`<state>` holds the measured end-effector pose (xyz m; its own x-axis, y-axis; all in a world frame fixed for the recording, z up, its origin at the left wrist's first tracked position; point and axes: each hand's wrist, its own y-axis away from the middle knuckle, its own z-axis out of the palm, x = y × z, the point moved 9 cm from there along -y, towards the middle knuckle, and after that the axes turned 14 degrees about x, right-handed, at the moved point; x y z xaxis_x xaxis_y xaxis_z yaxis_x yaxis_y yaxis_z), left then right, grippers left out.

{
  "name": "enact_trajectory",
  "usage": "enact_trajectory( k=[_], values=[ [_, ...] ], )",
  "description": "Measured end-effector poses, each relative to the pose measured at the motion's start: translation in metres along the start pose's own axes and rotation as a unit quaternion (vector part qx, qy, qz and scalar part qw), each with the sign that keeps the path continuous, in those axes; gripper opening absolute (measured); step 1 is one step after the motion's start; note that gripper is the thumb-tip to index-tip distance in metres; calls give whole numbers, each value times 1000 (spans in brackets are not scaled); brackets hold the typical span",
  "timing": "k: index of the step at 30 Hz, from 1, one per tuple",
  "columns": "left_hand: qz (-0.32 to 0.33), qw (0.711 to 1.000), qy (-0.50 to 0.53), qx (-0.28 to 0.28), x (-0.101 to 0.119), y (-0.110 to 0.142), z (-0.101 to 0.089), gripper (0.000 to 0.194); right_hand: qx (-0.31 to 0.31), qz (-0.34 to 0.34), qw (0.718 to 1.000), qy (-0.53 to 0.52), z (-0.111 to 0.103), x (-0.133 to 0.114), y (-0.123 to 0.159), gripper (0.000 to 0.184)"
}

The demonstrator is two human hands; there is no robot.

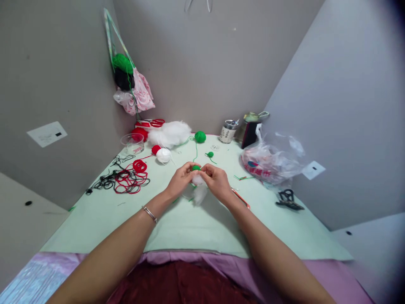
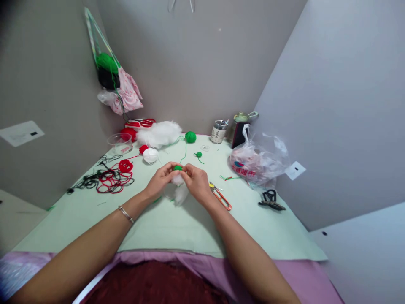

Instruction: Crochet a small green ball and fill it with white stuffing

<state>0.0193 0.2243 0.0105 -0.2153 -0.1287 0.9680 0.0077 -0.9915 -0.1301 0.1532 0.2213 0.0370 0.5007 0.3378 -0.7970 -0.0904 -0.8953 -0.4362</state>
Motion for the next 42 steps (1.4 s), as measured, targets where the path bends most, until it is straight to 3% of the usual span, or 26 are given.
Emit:
enact_trajectory(
  k=[6, 12, 17, 23, 31, 34, 42],
  values=[
    [-20, 999, -22, 39, -16, -7, -10, 12, -59, -27, 998, -15, 13, -17, 11, 16],
    [-79, 996, -10, 27, -36, -7, -9, 31, -60, -15, 998, -4, 18, -12, 11, 10],
    [-82, 995, 51, -10, -25, 0, 5, 29, -27, 23, 999, 5, 12, 8, -1, 15],
    [-65, 996, 54, -42, -14, 3, 12, 40, -5, 32, 999, 8, 1, 11, -6, 19],
    [-26, 999, -13, 21, -24, -8, -7, 21, -51, 6, 999, -3, 15, -15, 11, 21],
    [-21, 999, -27, 40, -25, -10, -11, 22, -60, 8, 998, -6, 20, -23, 18, 18],
    [-34, 999, 16, -5, -14, 0, 4, 27, -10, 44, 999, 29, 7, -2, 4, 17]
  ],
)
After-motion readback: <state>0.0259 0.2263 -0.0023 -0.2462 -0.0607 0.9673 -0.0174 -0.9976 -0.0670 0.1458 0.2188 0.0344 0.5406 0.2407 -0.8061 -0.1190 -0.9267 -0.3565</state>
